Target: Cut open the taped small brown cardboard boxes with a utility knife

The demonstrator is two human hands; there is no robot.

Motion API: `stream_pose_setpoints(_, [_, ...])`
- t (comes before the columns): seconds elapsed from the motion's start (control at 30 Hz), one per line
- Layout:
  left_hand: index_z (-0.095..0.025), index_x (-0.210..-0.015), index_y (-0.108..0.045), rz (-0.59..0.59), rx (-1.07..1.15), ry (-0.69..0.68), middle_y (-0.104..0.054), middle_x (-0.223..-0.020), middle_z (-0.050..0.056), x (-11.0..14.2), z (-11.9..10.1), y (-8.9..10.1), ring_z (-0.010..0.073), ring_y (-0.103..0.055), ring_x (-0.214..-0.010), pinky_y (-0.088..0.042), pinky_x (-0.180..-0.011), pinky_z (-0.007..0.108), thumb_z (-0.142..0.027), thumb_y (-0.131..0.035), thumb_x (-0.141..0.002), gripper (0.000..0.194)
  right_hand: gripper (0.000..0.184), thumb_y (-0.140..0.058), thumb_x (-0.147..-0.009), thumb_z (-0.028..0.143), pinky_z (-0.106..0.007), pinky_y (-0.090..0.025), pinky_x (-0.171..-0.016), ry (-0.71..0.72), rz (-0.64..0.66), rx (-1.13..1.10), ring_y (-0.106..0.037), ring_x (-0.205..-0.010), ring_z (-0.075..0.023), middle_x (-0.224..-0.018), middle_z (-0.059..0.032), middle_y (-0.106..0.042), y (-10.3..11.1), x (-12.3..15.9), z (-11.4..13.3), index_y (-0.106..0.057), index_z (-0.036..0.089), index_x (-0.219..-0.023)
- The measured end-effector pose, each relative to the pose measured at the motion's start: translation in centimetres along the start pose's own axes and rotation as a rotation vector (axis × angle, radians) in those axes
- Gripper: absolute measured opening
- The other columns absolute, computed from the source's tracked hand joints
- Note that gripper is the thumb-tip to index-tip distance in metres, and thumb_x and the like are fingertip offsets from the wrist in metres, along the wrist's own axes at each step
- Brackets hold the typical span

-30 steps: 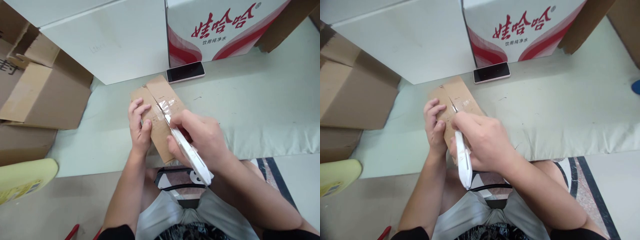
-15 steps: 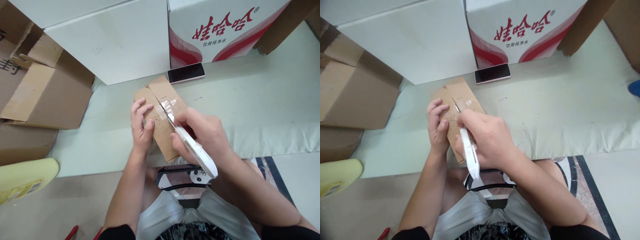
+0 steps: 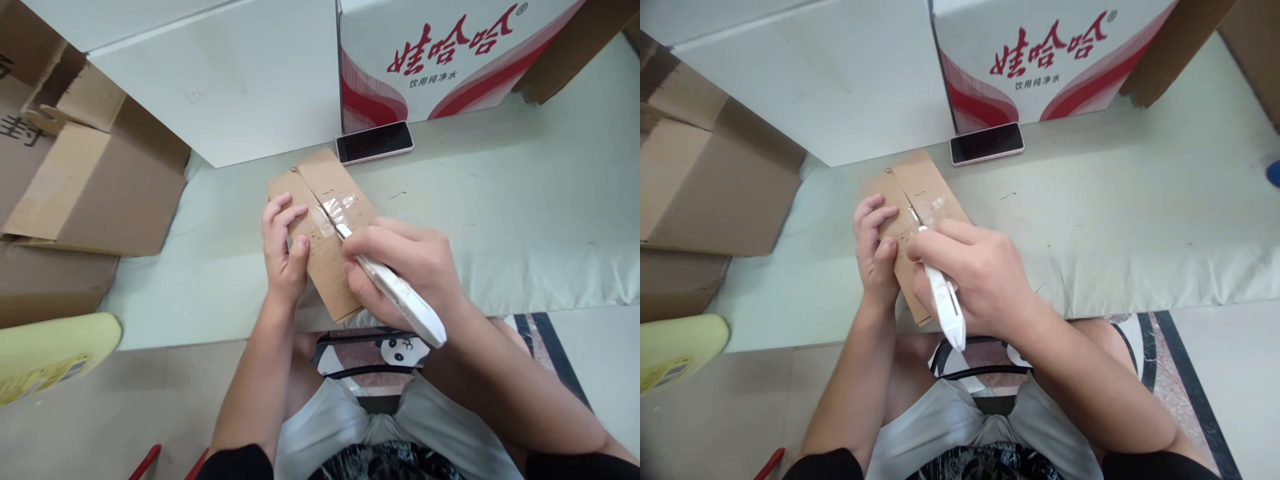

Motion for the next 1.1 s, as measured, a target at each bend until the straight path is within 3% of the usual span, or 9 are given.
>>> stream_pose_setpoints(0.47, [-0.036,-0.128,-0.068,-0.022,0.022,0.059,-0.060,-0.144,0.007,-0.2,0.1,0.0,0.0271,-0.055,-0.143,-0.030,-0.134,0.056,-0.066,-0.051,-0.101,0.044,0.011,-0.056,-0.090,0.018,-0.021,-0.040,-0.054,0.015,-0.027,0.059,-0.048,-0.055,-0.0082,-0.063,0.0042,-0.058,0.2,0.1,0.3,-0.058,0.022,-0.080])
stream_pose_setpoints(0.67, [-0.035,-0.129,-0.068,-0.012,0.033,0.053,-0.059,-0.147,0.007,-0.1,0.2,0.0,0.0275,-0.055,-0.144,-0.031,-0.134,0.053,-0.065,-0.051,-0.102,0.044,0.010,-0.058,-0.086,0.017,-0.024,-0.035,-0.048,0.017,-0.053,0.087,-0.039,-0.046,-0.0075,-0.058,0.0070,-0.054,0.8,0.1,0.4,-0.055,0.024,-0.080])
stream_pose_setpoints(0.83, [-0.039,-0.133,-0.066,-0.005,0.059,0.016,-0.056,-0.148,0.005,0.0,0.2,-0.1,0.0261,-0.053,-0.146,-0.027,-0.135,0.054,-0.058,-0.051,-0.104,0.038,0.010,-0.054,-0.082,0.015,-0.023,-0.036,-0.047,0.005,-0.029,0.105,-0.041,-0.047,-0.0078,-0.057,0.0062,-0.052,0.7,0.0,0.3,-0.053,0.024,-0.076])
stream_pose_setpoints(1.1, [-0.035,-0.131,-0.068,-0.022,0.044,0.020,-0.058,-0.147,0.007,0.0,0.3,0.0,0.0261,-0.055,-0.143,-0.033,-0.133,0.056,-0.057,-0.052,-0.103,0.039,0.011,-0.049,-0.077,0.014,-0.024,-0.032,-0.046,-0.048,-0.051,-0.054,-0.034,-0.048,-0.0078,-0.058,0.0062,-0.047,1.1,0.3,0.4,-0.046,0.024,-0.073])
Point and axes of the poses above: each hand's wrist, its own x-axis away from the middle knuckle, its own y-axis out of the back of the hand, z = x × y, the point moved 5 cm from there along -x, towards the middle knuckle
